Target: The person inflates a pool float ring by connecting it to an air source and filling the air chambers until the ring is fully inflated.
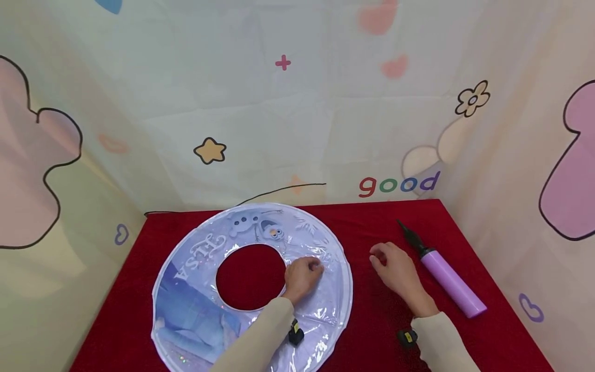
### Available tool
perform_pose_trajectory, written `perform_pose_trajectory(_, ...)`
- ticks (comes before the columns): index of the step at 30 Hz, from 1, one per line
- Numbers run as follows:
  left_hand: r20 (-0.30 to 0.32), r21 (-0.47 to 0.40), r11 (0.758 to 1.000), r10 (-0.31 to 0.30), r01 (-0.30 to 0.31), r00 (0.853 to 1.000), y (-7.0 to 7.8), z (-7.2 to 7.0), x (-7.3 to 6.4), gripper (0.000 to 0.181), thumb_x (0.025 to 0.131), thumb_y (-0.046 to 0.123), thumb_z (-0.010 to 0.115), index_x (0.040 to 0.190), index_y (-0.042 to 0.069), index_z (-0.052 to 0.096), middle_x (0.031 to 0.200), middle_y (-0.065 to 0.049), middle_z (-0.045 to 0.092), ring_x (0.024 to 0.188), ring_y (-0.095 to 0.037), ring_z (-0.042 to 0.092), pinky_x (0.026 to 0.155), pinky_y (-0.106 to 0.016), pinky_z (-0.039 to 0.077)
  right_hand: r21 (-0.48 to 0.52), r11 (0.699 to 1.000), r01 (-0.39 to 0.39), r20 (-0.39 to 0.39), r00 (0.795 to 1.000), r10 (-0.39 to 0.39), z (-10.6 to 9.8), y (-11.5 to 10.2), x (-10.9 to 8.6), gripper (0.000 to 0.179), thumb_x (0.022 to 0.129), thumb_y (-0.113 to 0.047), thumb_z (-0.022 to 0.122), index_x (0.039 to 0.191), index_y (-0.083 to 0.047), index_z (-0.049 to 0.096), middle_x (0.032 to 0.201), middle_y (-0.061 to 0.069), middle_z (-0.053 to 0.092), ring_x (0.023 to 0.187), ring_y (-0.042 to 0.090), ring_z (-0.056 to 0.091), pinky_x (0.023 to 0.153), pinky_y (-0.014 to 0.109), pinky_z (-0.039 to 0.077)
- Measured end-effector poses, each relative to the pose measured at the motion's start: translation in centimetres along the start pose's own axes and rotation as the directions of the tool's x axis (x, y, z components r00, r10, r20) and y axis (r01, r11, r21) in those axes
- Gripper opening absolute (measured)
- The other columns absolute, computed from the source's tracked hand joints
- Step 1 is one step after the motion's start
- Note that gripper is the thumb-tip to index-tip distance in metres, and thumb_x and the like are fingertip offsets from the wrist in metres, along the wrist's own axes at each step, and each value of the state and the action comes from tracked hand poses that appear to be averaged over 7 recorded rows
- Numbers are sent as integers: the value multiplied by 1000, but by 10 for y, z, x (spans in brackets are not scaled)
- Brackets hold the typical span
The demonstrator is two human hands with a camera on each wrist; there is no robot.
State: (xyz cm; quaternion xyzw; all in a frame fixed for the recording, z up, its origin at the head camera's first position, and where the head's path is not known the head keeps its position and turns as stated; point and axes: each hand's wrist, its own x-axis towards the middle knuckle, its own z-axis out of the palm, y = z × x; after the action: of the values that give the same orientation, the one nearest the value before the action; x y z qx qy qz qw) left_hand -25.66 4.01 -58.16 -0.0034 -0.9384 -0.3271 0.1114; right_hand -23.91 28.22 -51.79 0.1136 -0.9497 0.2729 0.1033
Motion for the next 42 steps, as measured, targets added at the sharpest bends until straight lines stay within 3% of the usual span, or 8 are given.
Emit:
perform_pose_trajectory(6,7,6,1000,-2,2,1000,0,1,0,11,78,28,73,88,26,78,68,11,68,77,-17,66,71,-31,41,-75,997,-35,-62,998,31,-20,29,-10,35,90,-13,65,122,0,60,123,30,54,109,50,53,83,65,43)
perform_pose_trajectory(11,3,1,1000,1,-1,1000,0,-1,0,11,78,28,74,87,25,78,69,11,68,76,-16,66,72,-32,41,-160,973,-165,-4,986,167,-30,53,-16,51,91,-22,62,135,-1,47,135,35,40,117,57,40,81,71,34)
perform_pose_trajectory(15,4,-11,1000,-2,2,1000,-2,-2,0,10,78,28,74,87,25,78,69,12,69,76,-15,66,75,-33,43,-172,949,-262,71,958,278,-35,70,-19,62,92,-26,60,143,0,36,140,38,31,121,62,30,84,75,28)
perform_pose_trajectory(20,6,-11,1000,3,-3,1000,-4,-2,0,10,78,28,74,86,25,78,69,12,69,76,-14,66,76,-34,45,-152,921,-358,102,922,375,-35,88,-21,74,91,-32,59,146,4,26,141,43,22,121,67,24,85,77,23)
perform_pose_trajectory(24,-3,-7,1000,3,-3,1000,-4,-1,0,8,77,27,74,85,25,77,68,12,69,74,-14,66,74,-34,44,-156,892,-424,169,878,447,-35,99,-22,84,89,-37,60,146,7,17,136,46,23,115,68,29,86,79,25)
perform_pose_trajectory(27,-3,-21,1000,0,0,1000,-3,0,-1,8,77,26,74,84,24,77,67,12,68,73,-13,65,73,-33,43,-168,879,-446,195,859,474,-38,106,-22,86,89,-35,61,145,10,15,130,47,30,110,69,38,84,79,31)
perform_pose_trajectory(35,5,-51,999,-19,19,1000,1,-1,1,8,77,25,74,85,23,77,66,12,66,72,-12,64,74,-32,42,-196,891,-410,132,889,439,-43,116,-22,65,84,-27,68,115,22,36,98,42,52,81,52,57,67,59,47)
perform_pose_trajectory(42,23,-56,997,-50,51,999,0,0,2,9,78,26,73,86,24,78,67,12,67,74,-12,65,77,-34,43,-211,873,-440,160,866,474,-45,115,-24,62,88,-32,64,116,18,38,102,40,53,83,52,56,69,65,42)
